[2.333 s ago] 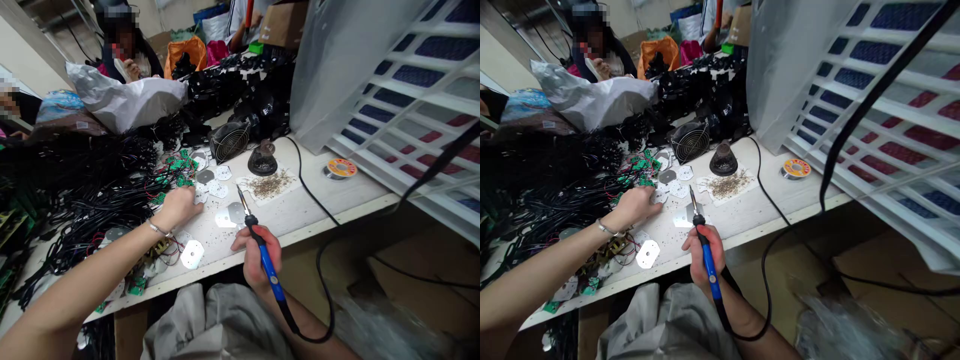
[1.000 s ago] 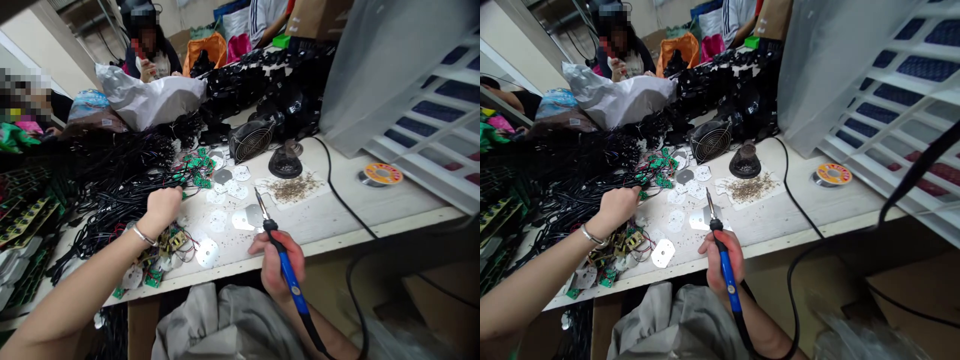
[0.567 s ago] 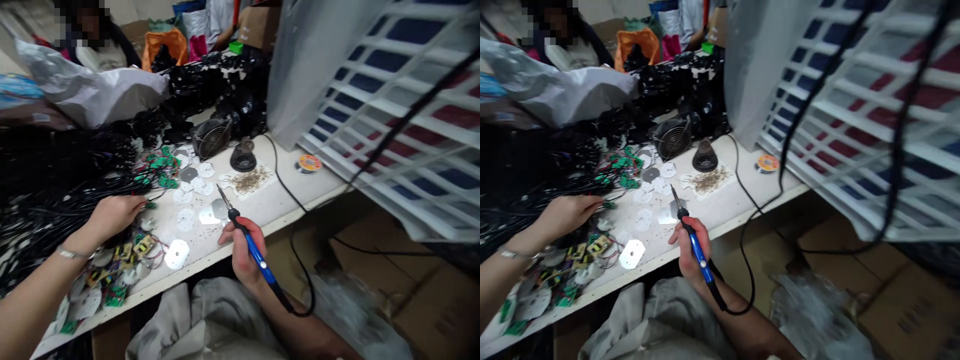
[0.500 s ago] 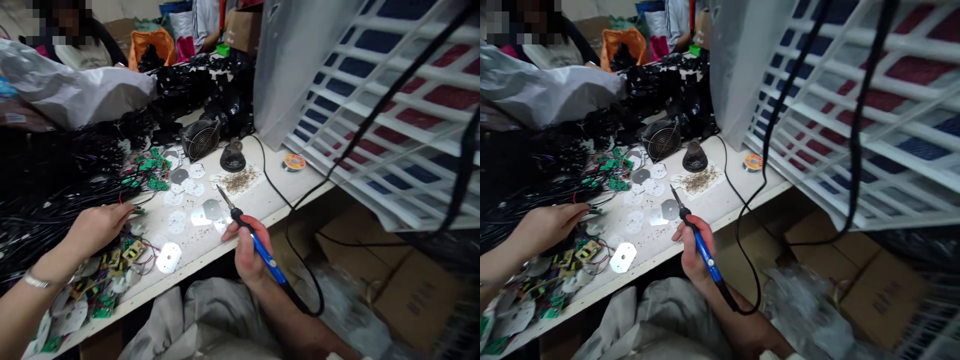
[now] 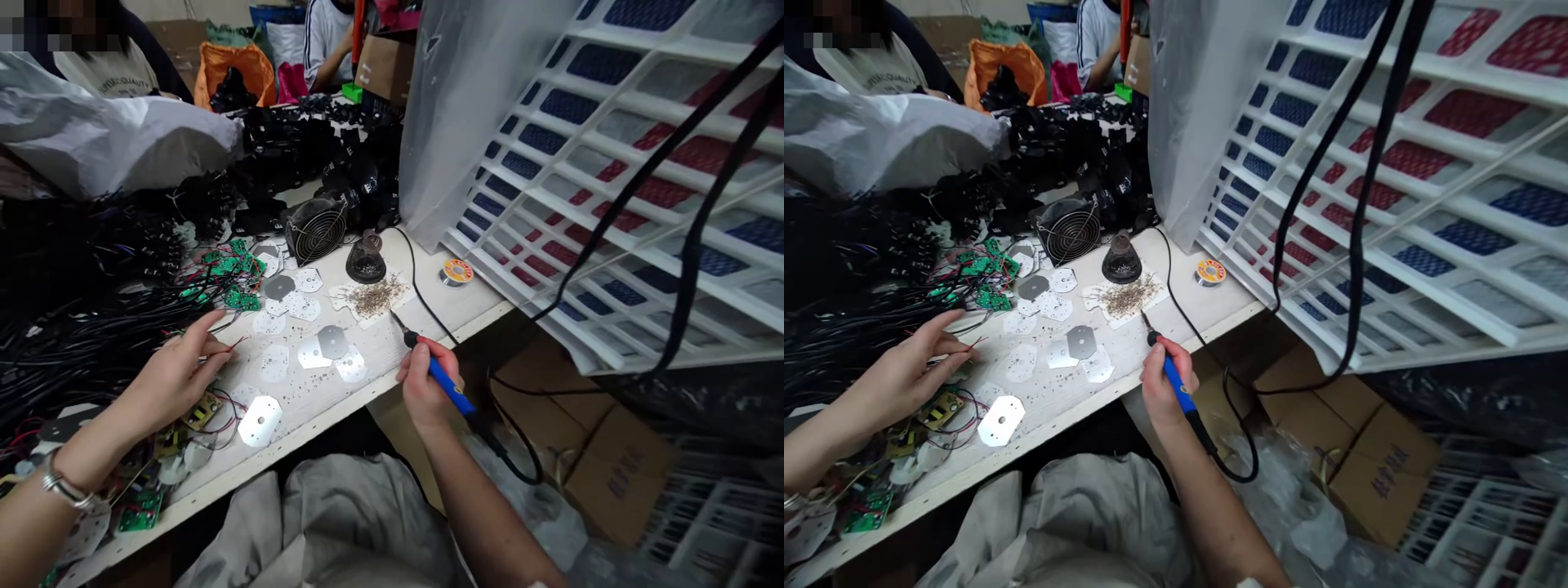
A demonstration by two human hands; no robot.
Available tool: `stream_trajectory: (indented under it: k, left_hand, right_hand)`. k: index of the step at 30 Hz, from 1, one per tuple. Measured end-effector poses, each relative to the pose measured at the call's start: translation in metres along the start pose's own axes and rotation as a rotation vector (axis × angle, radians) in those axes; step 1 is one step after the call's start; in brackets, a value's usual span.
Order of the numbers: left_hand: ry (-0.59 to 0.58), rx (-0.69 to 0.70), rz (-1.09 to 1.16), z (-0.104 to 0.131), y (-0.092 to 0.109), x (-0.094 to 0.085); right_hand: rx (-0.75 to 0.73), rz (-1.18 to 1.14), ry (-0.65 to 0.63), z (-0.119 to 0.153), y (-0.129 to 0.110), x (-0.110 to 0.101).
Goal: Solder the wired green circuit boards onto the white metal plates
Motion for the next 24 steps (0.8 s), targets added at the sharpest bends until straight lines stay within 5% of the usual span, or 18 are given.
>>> stream_trajectory:
  k: [14,24]
  left_hand:
    - [-0.075,0.219,-0.37,-0.005,0.017,0.02]
    - [-0.13,0.257,-0.114,-0.018,0.021,0.029]
  right_hand:
    - [-0.019,0.072,0.007,-0.003,-0.004,0.0]
    - [0.002,-0.155,-0.12,0.02,-0.017,0.018]
Point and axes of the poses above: each hand's wrist, its own z-axis away from the middle knuckle, its own x-axis out of the palm, y = z × x, the point moved 6 cm from there along -z, towards the middle knuckle, and after that the axes turned 7 degrees about x, right-handed, at the moved point
